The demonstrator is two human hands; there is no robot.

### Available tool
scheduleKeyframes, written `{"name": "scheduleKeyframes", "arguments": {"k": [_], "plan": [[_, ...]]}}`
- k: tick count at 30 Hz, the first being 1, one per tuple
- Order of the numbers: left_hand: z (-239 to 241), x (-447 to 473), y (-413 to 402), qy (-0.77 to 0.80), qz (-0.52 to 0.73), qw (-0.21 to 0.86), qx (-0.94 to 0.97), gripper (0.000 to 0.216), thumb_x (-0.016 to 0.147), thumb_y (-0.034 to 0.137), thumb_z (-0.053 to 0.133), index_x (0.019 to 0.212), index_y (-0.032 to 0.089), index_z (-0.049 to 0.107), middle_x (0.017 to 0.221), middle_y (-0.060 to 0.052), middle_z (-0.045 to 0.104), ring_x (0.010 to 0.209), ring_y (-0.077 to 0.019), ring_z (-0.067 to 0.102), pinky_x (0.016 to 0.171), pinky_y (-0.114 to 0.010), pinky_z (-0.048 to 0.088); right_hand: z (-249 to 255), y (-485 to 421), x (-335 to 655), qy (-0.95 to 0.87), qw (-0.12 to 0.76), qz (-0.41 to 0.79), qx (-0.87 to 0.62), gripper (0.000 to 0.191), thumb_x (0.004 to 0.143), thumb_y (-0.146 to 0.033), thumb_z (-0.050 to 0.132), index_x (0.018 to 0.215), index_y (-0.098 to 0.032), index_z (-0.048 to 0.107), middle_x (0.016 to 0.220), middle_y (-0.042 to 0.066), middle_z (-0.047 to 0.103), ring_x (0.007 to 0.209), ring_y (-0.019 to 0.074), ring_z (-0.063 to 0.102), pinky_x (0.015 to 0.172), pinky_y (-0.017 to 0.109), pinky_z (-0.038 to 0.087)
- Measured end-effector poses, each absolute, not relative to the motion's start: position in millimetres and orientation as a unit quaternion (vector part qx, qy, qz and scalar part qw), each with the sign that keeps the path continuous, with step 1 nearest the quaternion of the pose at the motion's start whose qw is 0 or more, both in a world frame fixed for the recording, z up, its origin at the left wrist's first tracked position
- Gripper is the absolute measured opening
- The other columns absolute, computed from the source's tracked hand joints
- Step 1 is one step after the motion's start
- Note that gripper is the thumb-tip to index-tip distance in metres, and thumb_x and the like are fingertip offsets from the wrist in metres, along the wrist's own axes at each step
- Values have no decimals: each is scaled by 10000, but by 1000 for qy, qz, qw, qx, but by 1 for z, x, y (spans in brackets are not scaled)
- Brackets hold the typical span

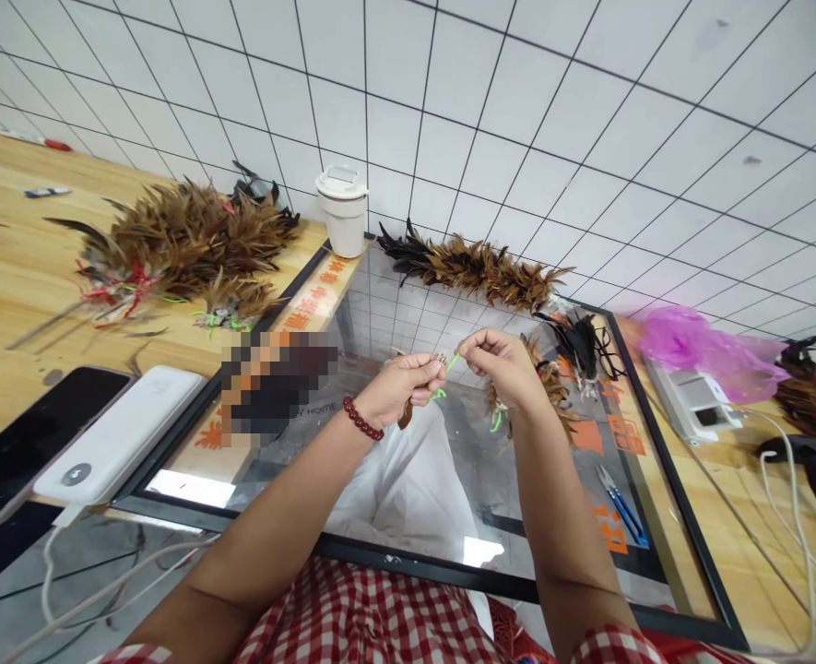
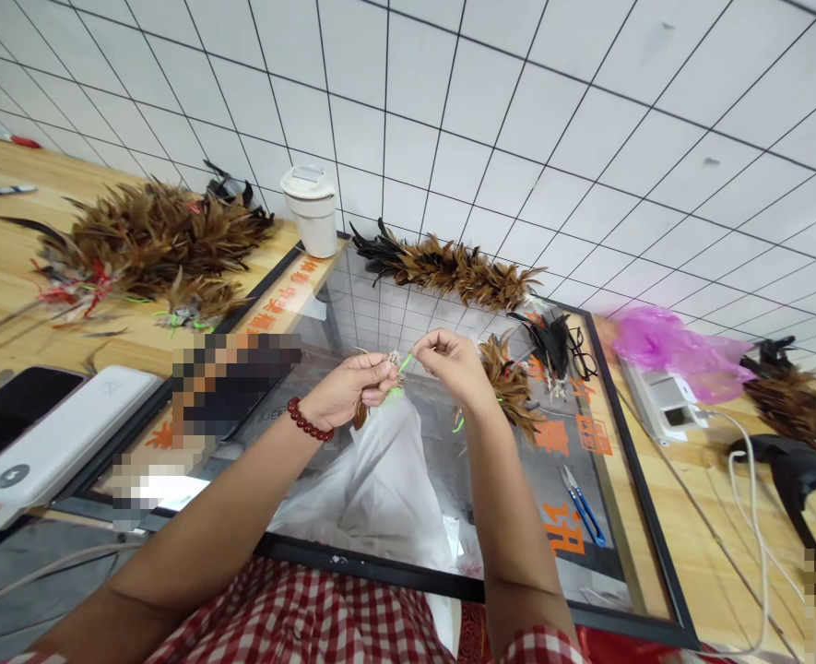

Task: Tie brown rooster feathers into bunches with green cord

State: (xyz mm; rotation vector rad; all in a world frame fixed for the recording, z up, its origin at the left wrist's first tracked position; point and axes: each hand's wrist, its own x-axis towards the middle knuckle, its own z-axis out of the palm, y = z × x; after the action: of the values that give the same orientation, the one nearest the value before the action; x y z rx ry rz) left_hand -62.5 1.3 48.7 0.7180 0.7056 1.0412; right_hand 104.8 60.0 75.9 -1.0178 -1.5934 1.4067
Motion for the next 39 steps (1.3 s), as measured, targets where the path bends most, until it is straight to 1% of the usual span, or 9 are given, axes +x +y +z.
{"name": "scheduleKeyframes", "arguments": {"k": [5, 13, 15, 19, 24, 29, 33, 36, 39], "plan": [[49, -66, 3, 306, 465, 768, 317, 279, 714, 341, 714, 697, 109, 560, 537, 36, 438, 391, -1, 286, 400, -145, 189, 82, 61, 104, -537, 442, 616, -369, 156, 663, -258, 716, 667, -169, 589, 568, -30, 574, 416, 50, 395, 409, 199, 256], [41, -66, 8, 306, 492, 769, 270, 240, 733, 297, 702, 708, 115, 547, 548, 39, 425, 395, -3, 286, 381, -138, 184, 91, 74, 125, -464, 620, 494, -396, 242, 628, -313, 756, 705, -189, 562, 551, -66, 495, 412, 36, 351, 395, 193, 256], [41, -64, 7, 304, 512, 754, 277, 245, 732, 307, 702, 702, 116, 552, 585, 25, 465, 403, -4, 298, 384, -147, 200, 93, 76, 134, -472, 629, 475, -396, 241, 634, -311, 758, 704, -191, 561, 546, -65, 495, 415, 38, 351, 394, 191, 259], [44, -59, 5, 291, 565, 712, 297, 232, 727, 311, 704, 718, 121, 572, 712, -5, 552, 421, 2, 299, 403, -167, 237, 90, 73, 135, -553, 531, 498, -404, 234, 644, -314, 766, 717, -181, 587, 598, -24, 589, 429, 51, 393, 394, 193, 288], [45, -55, 2, 320, 547, 702, 323, 249, 726, 342, 700, 702, 122, 587, 627, 10, 523, 421, -15, 330, 425, -181, 261, 78, 62, 107, -611, 448, 506, -412, 252, 678, -379, 740, 743, -178, 602, 543, -30, 578, 457, 76, 463, 441, 203, 374], [45, -54, 1, 339, 539, 684, 355, 301, 722, 393, 689, 692, 107, 600, 667, -3, 537, 427, -19, 382, 432, -190, 261, 75, 56, 90, -575, 458, 567, -371, 265, 710, -386, 712, 761, -196, 535, 671, -17, 636, 469, 70, 478, 458, 208, 383], [47, -49, -1, 320, 552, 687, 348, 291, 726, 386, 680, 688, 114, 587, 630, 13, 505, 439, -25, 388, 450, -194, 276, 78, 56, 95, -536, 447, 625, -348, 268, 749, -412, 670, 783, -212, 495, 679, -33, 601, 478, 69, 456, 464, 207, 364], [47, -45, -2, 342, 562, 664, 357, 298, 734, 397, 666, 678, 118, 581, 590, 16, 493, 455, -41, 418, 458, -195, 296, 79, 57, 103, -615, 393, 582, -359, 268, 757, -407, 675, 901, -208, 567, 657, -42, 570, 548, 85, 496, 549, 220, 411], [45, -44, -2, 362, 575, 636, 366, 315, 735, 423, 656, 664, 129, 568, 577, 17, 502, 454, -47, 424, 439, -192, 288, 82, 56, 109, -727, 290, 522, -341, 280, 773, -383, 664, 980, -195, 643, 725, -10, 625, 710, 133, 580, 709, 270, 460]]}}
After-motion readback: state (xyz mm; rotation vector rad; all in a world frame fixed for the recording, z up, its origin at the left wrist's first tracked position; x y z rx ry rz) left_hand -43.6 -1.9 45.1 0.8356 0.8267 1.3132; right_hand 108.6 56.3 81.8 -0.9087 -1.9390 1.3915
